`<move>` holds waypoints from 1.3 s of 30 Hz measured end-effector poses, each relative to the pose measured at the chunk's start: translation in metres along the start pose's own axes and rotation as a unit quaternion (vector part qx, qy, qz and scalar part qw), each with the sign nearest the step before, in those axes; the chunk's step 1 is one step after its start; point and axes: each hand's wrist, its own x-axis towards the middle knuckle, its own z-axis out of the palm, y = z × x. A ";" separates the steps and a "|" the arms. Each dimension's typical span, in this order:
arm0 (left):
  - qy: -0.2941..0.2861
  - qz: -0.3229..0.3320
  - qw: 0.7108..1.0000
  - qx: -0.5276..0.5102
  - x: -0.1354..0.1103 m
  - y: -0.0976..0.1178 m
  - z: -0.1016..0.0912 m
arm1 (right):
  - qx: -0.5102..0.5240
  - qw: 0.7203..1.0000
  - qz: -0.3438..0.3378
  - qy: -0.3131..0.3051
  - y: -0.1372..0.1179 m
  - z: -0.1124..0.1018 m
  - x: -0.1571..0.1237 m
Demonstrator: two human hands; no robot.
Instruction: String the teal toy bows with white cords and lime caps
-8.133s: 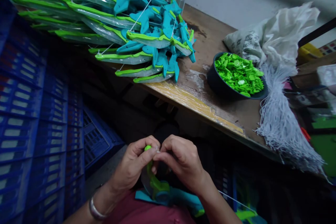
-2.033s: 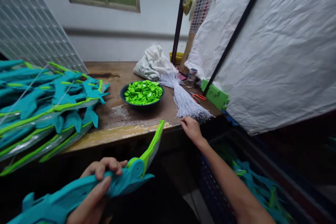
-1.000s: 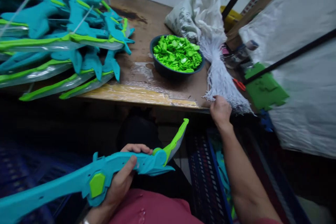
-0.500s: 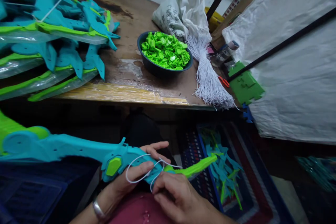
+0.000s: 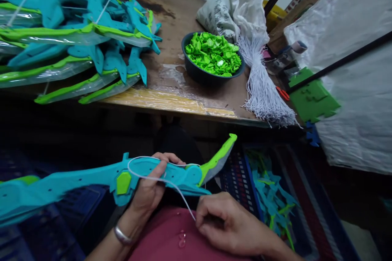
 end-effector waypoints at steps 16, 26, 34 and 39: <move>-0.052 0.133 0.986 0.085 0.000 0.009 -0.004 | -0.344 0.928 -0.103 0.100 -0.011 -0.041 0.062; -0.021 0.101 0.992 0.073 -0.005 0.011 -0.007 | -0.266 0.959 -0.094 -0.031 0.007 -0.068 0.097; -0.027 0.114 0.992 0.057 0.000 0.018 -0.020 | -0.201 0.974 -0.013 0.100 -0.010 -0.131 0.055; -0.044 0.099 0.994 0.023 -0.003 0.002 -0.011 | 0.119 0.957 -0.003 0.264 -0.002 -0.089 0.050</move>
